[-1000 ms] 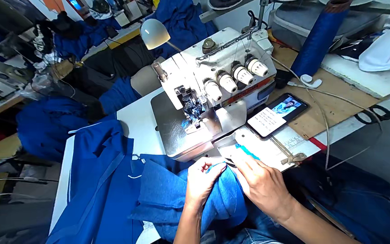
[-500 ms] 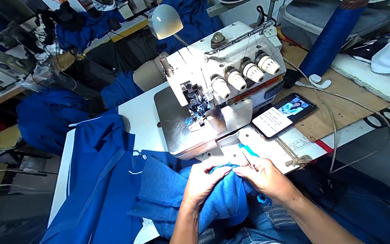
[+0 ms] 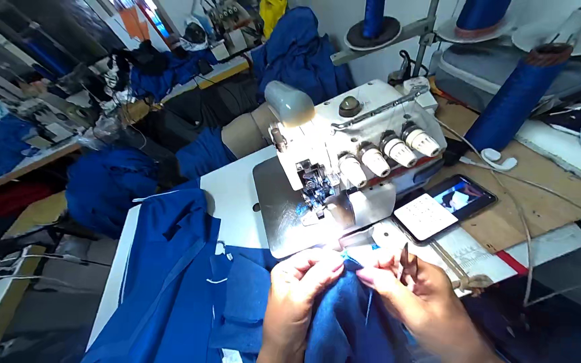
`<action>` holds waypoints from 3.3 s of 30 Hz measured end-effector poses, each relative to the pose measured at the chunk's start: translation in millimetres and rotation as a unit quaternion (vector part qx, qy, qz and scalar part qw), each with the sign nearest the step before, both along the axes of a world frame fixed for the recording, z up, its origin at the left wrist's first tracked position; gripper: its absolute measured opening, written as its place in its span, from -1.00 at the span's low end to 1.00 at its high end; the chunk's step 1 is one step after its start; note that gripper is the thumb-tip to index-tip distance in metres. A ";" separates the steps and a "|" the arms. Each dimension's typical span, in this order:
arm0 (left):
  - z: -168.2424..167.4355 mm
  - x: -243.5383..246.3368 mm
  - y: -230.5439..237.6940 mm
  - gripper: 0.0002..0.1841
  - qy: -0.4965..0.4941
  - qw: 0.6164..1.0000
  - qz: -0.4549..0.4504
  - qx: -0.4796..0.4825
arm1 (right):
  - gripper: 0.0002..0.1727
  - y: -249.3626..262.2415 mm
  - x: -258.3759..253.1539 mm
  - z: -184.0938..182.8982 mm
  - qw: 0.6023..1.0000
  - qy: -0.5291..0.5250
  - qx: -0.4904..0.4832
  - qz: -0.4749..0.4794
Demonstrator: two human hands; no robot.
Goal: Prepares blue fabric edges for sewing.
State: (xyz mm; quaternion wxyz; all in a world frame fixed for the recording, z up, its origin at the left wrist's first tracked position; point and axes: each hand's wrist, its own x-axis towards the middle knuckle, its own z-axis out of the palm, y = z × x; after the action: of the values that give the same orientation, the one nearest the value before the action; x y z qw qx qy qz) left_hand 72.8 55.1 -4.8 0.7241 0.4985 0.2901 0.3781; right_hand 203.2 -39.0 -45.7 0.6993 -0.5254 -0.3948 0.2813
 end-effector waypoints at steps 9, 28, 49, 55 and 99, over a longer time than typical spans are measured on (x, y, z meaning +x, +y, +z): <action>-44.8 8.7 -1.5 -0.88 0.107 0.989 0.073 -0.064 | -0.58 7.1 -0.5 -48.1 0.963 -0.241 -0.041 -0.115; -48.9 3.0 -3.1 -0.91 0.092 0.991 0.077 -0.064 | -0.72 0.3 -3.5 -49.4 0.927 -0.344 -0.049 -0.138; -50.2 1.2 -3.9 -0.90 0.100 0.991 0.069 -0.050 | -0.71 -2.8 -4.6 -49.5 0.923 -0.352 -0.056 -0.142; -49.4 0.6 -4.7 -0.90 0.096 0.991 0.073 -0.057 | -0.72 -2.0 -5.3 -50.1 0.920 -0.359 -0.057 -0.143; -63.0 -1.4 -9.9 -0.87 0.028 0.986 0.063 -0.149 | -0.75 1.3 -9.0 -79.1 0.912 -0.387 0.022 -0.134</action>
State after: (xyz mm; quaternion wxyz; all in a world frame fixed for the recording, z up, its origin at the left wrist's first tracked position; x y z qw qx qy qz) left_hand 71.4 45.2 -67.7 0.7565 0.3759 0.3945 0.3616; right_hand 194.2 -37.7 -124.8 0.5343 -0.6253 -0.5666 -0.0490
